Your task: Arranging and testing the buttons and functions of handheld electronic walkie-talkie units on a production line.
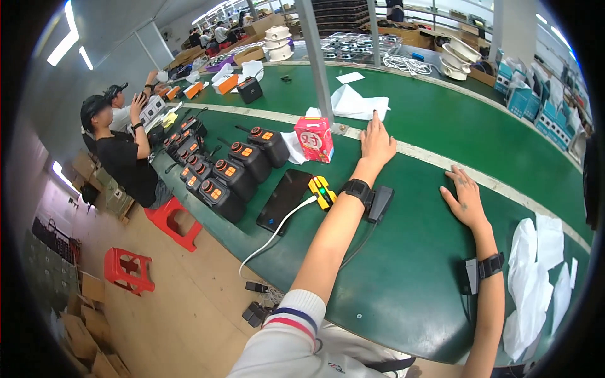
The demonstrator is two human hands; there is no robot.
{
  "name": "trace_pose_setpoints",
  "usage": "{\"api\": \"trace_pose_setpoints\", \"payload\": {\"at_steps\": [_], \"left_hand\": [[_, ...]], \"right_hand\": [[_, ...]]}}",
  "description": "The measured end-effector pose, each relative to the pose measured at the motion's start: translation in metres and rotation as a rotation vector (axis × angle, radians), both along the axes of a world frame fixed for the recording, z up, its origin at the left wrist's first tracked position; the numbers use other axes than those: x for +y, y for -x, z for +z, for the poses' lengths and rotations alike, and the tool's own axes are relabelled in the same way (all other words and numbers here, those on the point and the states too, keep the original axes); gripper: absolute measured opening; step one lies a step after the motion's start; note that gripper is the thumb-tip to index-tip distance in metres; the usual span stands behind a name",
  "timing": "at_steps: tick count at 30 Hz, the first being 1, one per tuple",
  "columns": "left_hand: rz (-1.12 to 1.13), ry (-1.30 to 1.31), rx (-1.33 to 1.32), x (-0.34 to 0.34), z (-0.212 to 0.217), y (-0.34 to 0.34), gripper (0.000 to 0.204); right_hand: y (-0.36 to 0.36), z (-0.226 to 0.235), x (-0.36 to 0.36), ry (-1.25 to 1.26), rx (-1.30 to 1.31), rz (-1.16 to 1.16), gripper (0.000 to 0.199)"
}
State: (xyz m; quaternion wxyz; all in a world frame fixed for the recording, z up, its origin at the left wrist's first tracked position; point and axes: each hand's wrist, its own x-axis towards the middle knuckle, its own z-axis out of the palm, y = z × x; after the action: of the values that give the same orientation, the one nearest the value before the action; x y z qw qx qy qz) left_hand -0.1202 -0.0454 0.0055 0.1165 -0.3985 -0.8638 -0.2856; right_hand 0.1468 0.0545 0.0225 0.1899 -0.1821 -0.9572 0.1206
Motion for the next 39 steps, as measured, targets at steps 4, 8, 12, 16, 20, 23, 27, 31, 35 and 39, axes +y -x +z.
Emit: {"api": "trace_pose_setpoints", "payload": {"at_steps": [4,8,12,16,20,23,27,31,35,39], "left_hand": [[0.136,-0.071,0.03,-0.002,0.007,-0.005,0.081],[0.36,-0.27,-0.034,-0.004,0.012,-0.001,0.089],[0.382,-0.606,-0.186,-0.006,0.02,0.01,0.097],[0.475,-0.831,-0.238,-0.003,0.034,0.012,0.1],[0.651,-0.912,-0.444,-0.005,0.04,0.017,0.095],[0.646,-0.867,-0.457,-0.012,0.031,0.042,0.075],[0.357,-1.23,-0.962,-0.017,0.003,0.081,0.05],[0.491,-1.045,-0.63,-0.001,-0.004,0.075,0.06],[0.268,-0.684,-0.647,0.007,0.055,0.028,0.075],[-0.119,0.041,-0.466,-0.033,0.148,-0.022,0.064]], "right_hand": [[0.0,0.001,0.0,0.008,-0.004,0.001,0.049],[-0.001,0.0,0.002,0.011,-0.01,0.005,0.049],[0.0,-0.003,0.003,0.001,0.01,0.014,0.048],[0.0,-0.003,0.003,-0.005,0.022,0.017,0.048],[0.0,-0.002,0.003,0.01,0.002,0.012,0.049],[0.001,-0.002,0.002,-0.006,-0.01,-0.006,0.05],[0.001,-0.001,0.002,0.0,-0.005,0.007,0.05],[0.001,0.001,0.001,0.003,-0.009,-0.006,0.049],[0.001,0.003,-0.001,0.004,0.001,-0.007,0.048],[0.001,0.004,-0.001,0.013,0.004,0.004,0.048]]}}
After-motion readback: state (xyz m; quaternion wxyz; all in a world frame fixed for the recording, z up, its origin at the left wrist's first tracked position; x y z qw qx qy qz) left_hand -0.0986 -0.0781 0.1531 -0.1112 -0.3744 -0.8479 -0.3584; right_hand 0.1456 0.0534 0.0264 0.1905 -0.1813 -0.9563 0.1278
